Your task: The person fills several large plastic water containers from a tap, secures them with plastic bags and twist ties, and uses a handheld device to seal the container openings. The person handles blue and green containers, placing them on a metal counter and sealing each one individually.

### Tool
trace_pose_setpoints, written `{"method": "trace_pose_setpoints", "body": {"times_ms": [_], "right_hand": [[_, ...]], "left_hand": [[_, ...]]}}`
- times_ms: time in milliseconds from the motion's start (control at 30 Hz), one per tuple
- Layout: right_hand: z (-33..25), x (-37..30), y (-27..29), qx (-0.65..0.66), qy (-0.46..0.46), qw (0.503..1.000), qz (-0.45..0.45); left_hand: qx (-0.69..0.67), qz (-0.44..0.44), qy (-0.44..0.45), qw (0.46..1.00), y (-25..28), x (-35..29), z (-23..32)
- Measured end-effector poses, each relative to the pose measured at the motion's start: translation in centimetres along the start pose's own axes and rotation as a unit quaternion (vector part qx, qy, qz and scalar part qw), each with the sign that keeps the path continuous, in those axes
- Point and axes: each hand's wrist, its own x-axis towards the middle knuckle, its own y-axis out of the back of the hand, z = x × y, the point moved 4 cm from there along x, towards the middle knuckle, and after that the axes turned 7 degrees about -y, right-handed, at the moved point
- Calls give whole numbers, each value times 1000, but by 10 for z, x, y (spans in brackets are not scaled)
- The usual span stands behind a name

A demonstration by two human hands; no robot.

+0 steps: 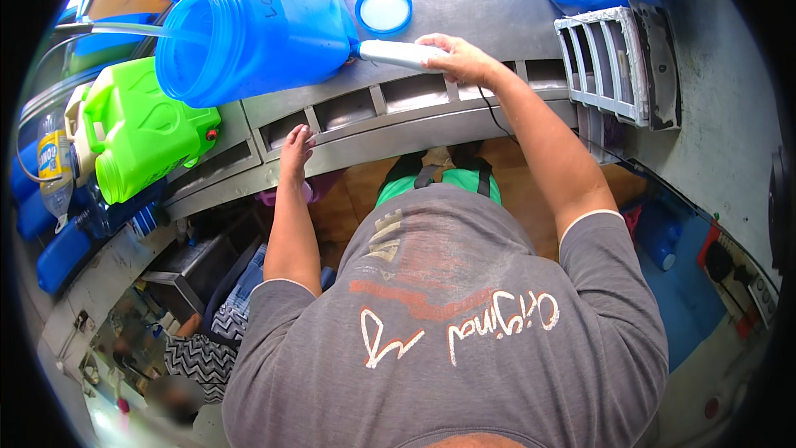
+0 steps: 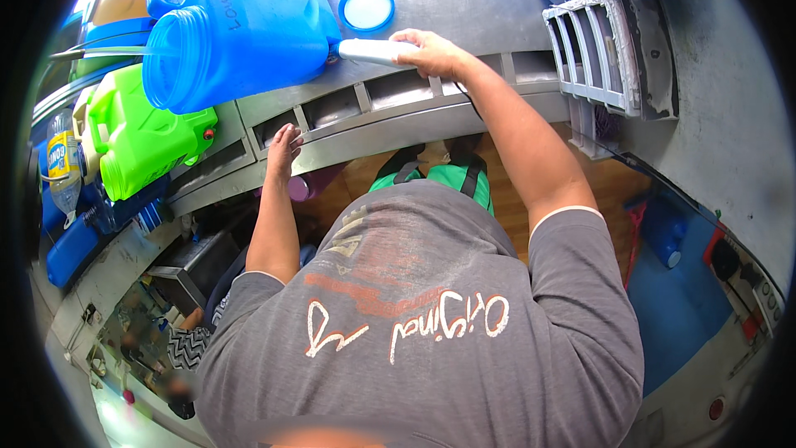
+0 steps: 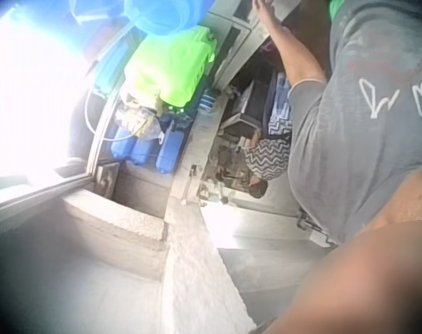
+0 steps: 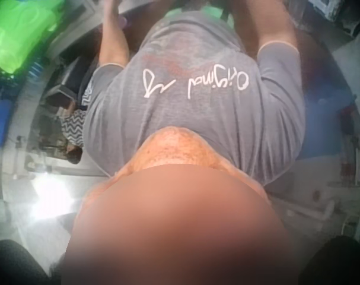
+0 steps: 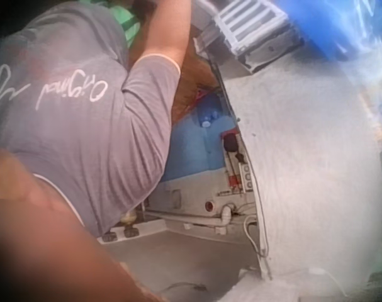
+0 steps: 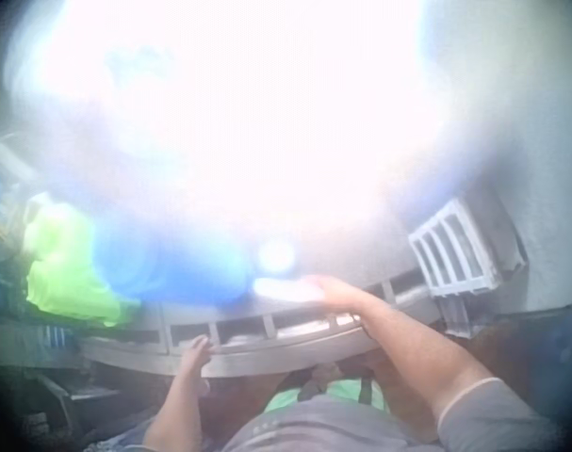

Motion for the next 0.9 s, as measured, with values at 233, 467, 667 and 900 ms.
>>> {"method": "trace_pose_setpoints", "body": {"times_ms": [233,467,667,900], "right_hand": [[-42,27,28,-67,-54,996,-30],[-26,38,40,6,-97,994,-50],[30,26,23,143,-188,968,-85],[-76,-19,86,151,-38,988,-4]], "left_hand": [[7,15,-59,998,8,9,20],[-138,83,-275,948,65,34,165],[-126,54,-555,820,74,36,405],[-16,-68,-468,881,23,64,537]]}}
